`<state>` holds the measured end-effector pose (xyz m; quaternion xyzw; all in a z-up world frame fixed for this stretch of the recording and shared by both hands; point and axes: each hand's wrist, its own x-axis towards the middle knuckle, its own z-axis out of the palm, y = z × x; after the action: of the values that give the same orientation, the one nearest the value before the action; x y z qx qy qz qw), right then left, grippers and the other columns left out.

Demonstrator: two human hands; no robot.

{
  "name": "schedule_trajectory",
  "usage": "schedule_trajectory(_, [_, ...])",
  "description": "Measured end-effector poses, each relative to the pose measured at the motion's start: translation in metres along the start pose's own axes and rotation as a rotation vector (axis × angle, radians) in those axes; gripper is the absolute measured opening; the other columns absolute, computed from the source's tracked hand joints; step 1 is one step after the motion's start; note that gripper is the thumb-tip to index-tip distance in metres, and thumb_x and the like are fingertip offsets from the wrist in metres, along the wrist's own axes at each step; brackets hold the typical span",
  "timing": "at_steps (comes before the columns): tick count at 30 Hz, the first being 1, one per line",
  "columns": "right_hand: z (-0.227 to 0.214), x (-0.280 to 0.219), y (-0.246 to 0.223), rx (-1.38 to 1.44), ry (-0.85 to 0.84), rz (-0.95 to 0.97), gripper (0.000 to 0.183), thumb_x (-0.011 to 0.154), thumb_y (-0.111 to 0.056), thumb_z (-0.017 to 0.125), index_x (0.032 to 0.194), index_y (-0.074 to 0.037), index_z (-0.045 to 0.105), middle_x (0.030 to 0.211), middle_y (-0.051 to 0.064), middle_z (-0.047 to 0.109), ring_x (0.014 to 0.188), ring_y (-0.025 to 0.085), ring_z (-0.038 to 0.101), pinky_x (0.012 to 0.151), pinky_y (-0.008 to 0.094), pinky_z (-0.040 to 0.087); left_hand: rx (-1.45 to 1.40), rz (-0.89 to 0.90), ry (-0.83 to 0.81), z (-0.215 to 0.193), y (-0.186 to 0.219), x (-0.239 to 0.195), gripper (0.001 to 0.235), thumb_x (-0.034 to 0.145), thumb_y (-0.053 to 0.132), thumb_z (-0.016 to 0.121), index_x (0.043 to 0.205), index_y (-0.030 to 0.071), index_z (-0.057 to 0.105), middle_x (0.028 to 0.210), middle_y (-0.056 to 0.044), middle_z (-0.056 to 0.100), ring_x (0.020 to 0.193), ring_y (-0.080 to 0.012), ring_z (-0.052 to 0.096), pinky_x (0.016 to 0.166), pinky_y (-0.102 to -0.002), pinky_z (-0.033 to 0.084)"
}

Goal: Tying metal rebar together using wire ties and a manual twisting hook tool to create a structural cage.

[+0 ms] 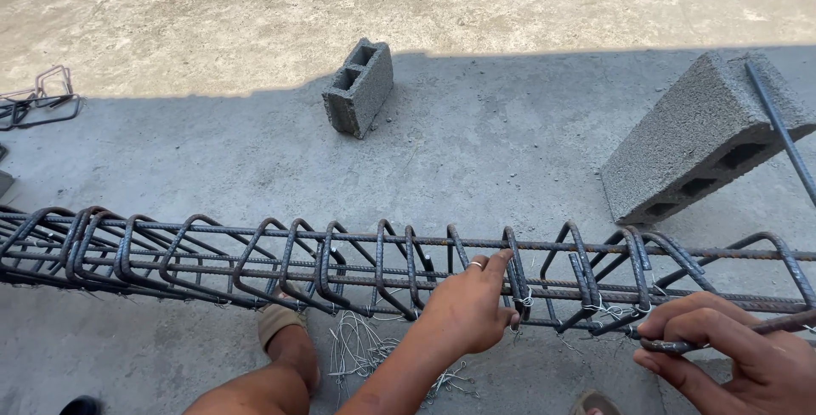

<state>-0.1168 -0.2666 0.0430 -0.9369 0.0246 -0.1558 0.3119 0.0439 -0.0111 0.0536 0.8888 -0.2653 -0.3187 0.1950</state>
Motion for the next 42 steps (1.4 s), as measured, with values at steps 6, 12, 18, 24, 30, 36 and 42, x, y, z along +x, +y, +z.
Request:
schedule_trajectory(6, [0.005, -0.003, 0.010, -0.059, -0.146, 0.074, 0.028, 0.054, -0.030, 0.099, 0.065, -0.022, 0.074, 0.092, -0.013, 0.087, 0.067, 0.001, 0.091, 0.063, 0.023, 0.077, 0.371, 0.153, 0.069, -0.059, -0.032, -0.018, 0.066, 0.094, 0.033, 0.071, 0.151, 0.013, 0.045, 0.114, -0.013, 0.071, 0.101, -0.0302, 0.071, 0.083, -0.044, 0.057])
schedule_trajectory(12, [0.017, -0.003, 0.016, -0.169, -0.269, 0.383, 0.024, 0.058, -0.042, 0.099, 0.059, -0.022, 0.086, 0.079, -0.019, 0.086, 0.049, 0.001, 0.074, 0.051, 0.020, 0.058, 0.424, 0.205, 0.267, -0.041, -0.091, 0.009, 0.055, 0.089, 0.028, 0.074, 0.139, 0.015, 0.057, 0.132, -0.007, 0.063, 0.122, -0.0311, 0.058, 0.103, -0.052, 0.041])
schedule_trajectory(18, [0.072, 0.003, 0.020, -0.561, -0.939, 0.092, 0.027, 0.095, -0.071, 0.066, 0.092, -0.044, 0.065, 0.091, -0.020, 0.067, 0.082, 0.003, 0.069, 0.078, 0.026, 0.056, 0.412, 0.289, 0.261, -0.038, -0.077, 0.015, 0.059, 0.087, 0.028, 0.075, 0.141, 0.010, 0.057, 0.146, -0.010, 0.054, 0.137, -0.0327, 0.044, 0.110, -0.052, 0.032])
schedule_trajectory(24, [0.156, -0.048, 0.084, -0.481, -1.353, -0.006, 0.030, 0.109, -0.037, 0.054, 0.138, -0.041, 0.054, 0.136, -0.004, 0.056, 0.116, 0.028, 0.062, 0.103, 0.050, 0.051, 0.386, 0.181, 0.053, -0.040, -0.080, 0.009, 0.068, 0.088, 0.026, 0.078, 0.148, 0.009, 0.049, 0.153, -0.012, 0.048, 0.143, -0.0307, 0.040, 0.113, -0.055, 0.032])
schedule_trajectory(30, [0.107, -0.026, 0.027, -0.448, -1.419, 0.063, 0.024, 0.111, -0.036, 0.052, 0.133, -0.028, 0.056, 0.126, 0.005, 0.063, 0.103, 0.024, 0.070, 0.093, 0.048, 0.058, 0.443, 0.212, 0.059, -0.031, -0.085, 0.009, 0.066, 0.089, 0.025, 0.076, 0.146, 0.009, 0.049, 0.156, -0.012, 0.042, 0.146, -0.0347, 0.034, 0.108, -0.058, 0.037])
schedule_trajectory(36, [0.107, -0.032, 0.022, -0.408, -1.316, 0.200, 0.019, 0.106, -0.042, 0.055, 0.120, -0.033, 0.062, 0.113, 0.005, 0.067, 0.107, 0.028, 0.069, 0.090, 0.052, 0.054, 0.476, 0.269, 0.142, -0.024, -0.093, 0.009, 0.061, 0.087, 0.030, 0.077, 0.140, 0.013, 0.052, 0.144, -0.010, 0.052, 0.142, -0.0329, 0.040, 0.099, -0.057, 0.042])
schedule_trajectory(42, [0.085, -0.021, 0.035, -0.411, -1.136, -0.003, 0.011, 0.096, -0.044, 0.062, 0.096, -0.033, 0.064, 0.094, -0.009, 0.070, 0.083, 0.021, 0.073, 0.074, 0.040, 0.057, 0.481, 0.260, 0.098, -0.017, -0.096, 0.007, 0.061, 0.088, 0.028, 0.077, 0.142, 0.013, 0.053, 0.145, -0.012, 0.053, 0.153, -0.0390, 0.026, 0.106, -0.061, 0.036])
